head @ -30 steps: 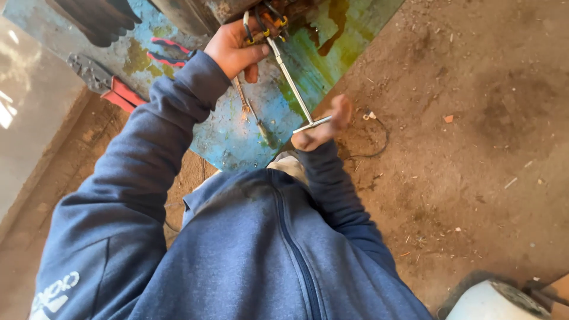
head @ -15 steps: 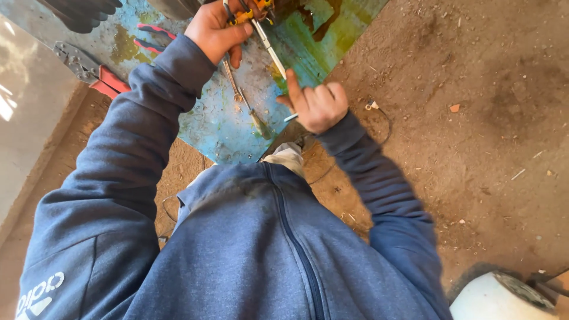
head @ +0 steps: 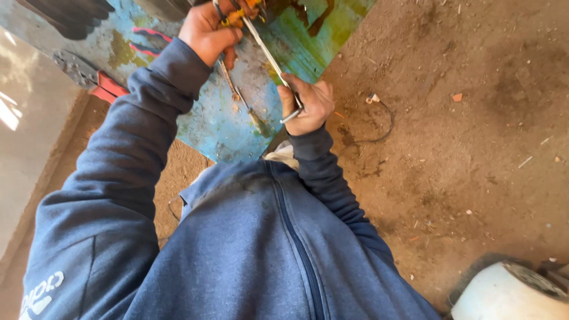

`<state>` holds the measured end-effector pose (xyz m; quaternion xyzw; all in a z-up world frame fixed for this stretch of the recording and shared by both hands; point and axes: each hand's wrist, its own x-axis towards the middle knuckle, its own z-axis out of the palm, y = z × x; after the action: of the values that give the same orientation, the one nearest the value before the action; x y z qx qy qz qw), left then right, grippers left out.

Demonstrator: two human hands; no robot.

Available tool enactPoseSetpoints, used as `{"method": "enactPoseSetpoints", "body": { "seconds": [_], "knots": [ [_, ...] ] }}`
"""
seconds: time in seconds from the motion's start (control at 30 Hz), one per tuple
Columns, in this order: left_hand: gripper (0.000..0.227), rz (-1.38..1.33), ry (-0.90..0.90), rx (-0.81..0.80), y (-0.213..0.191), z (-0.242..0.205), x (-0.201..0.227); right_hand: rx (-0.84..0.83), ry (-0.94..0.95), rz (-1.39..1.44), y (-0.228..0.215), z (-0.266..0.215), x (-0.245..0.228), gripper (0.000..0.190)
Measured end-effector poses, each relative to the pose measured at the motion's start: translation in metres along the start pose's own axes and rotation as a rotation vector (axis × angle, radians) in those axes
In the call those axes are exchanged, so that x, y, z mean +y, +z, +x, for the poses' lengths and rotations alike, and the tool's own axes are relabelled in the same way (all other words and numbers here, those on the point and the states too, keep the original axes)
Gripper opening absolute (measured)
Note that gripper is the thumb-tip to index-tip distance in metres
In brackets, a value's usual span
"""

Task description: The person works at a workbench on an orange electrical component with attached cables, adjusting its fittings by hand and tightening fasteners with pliers, a socket wrench, and a screwdriver. They then move to the floor, pick up a cable with a plug, and strip the insulation from a wire end with a red hand tool.

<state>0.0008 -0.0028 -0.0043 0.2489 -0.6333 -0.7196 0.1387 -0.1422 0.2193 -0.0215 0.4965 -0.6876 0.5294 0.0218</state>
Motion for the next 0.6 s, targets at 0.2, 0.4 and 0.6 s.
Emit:
{"method": "enactPoseSetpoints", "body": {
  "seconds": [0.2,0.4,0.6],
  "knots": [
    [0.040,-0.047,0.001,0.003,-0.001,-0.009,0.003,-0.130,-0.035,-0.069,-0.018,0.015,0.009,0.035],
    [0.043,0.348,0.070,0.201,0.009,-0.054,0.049,-0.281,-0.308,-0.211,-0.044,0.005,0.036,0.039],
    [0.016,1.083,0.571,0.204,0.008,-0.024,0.122,-0.244,-0.315,-0.258,-0.042,0.020,0.042,0.040]
  ]
}}
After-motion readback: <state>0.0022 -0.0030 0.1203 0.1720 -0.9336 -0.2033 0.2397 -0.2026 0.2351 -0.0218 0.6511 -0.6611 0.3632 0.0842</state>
